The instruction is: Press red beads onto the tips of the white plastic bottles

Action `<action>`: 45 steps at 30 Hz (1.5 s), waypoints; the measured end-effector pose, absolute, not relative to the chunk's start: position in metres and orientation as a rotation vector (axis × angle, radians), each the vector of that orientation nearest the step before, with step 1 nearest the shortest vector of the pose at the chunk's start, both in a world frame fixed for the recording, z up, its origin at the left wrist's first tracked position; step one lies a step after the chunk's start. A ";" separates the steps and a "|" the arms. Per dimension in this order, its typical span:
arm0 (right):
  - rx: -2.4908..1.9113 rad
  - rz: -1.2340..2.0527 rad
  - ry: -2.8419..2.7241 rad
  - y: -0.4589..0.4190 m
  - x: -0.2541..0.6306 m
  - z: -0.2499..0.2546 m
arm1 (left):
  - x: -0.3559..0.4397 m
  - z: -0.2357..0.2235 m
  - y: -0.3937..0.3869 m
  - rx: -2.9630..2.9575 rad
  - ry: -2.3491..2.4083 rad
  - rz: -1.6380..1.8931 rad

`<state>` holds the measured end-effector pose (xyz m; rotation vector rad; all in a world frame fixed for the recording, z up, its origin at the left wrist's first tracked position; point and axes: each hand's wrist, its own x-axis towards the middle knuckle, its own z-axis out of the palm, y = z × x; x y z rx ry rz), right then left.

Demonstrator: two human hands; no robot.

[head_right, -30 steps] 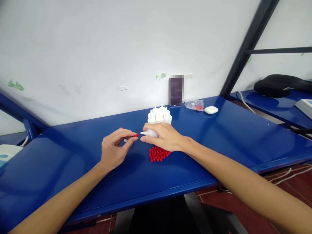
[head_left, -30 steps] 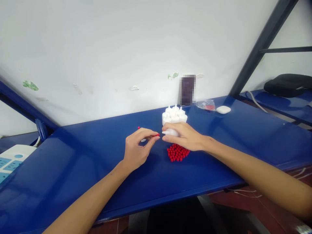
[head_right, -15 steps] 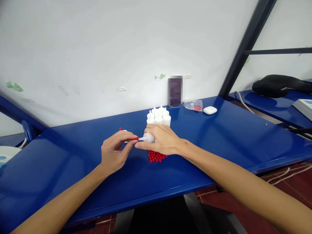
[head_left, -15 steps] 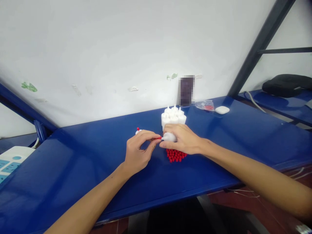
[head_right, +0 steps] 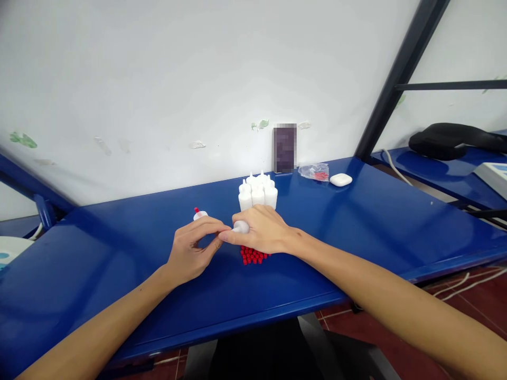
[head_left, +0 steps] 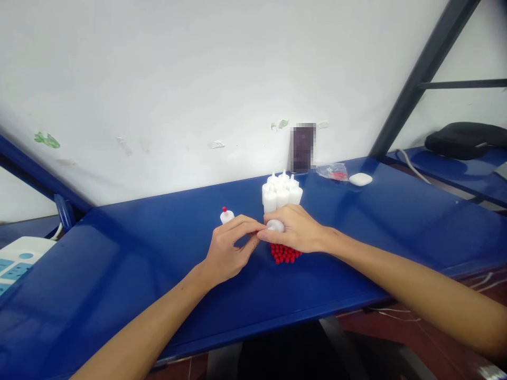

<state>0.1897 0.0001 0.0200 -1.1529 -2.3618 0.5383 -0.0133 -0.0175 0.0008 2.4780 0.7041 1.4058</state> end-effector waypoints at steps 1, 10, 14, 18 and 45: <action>-1.148 0.533 -2.367 0.000 0.189 0.019 | -0.013 0.000 -0.017 2.471 0.703 1.398; -1.123 0.531 -2.367 0.003 0.186 0.015 | -0.011 0.000 -0.018 2.361 0.731 1.354; -1.116 0.490 -2.325 0.009 0.190 0.013 | -0.016 0.004 -0.009 2.007 0.843 1.434; -1.067 0.505 -2.240 0.013 0.196 0.010 | -0.038 0.012 0.011 1.679 1.046 1.670; -1.025 0.461 -2.207 0.010 0.188 0.010 | -0.065 0.025 0.010 2.385 1.059 1.599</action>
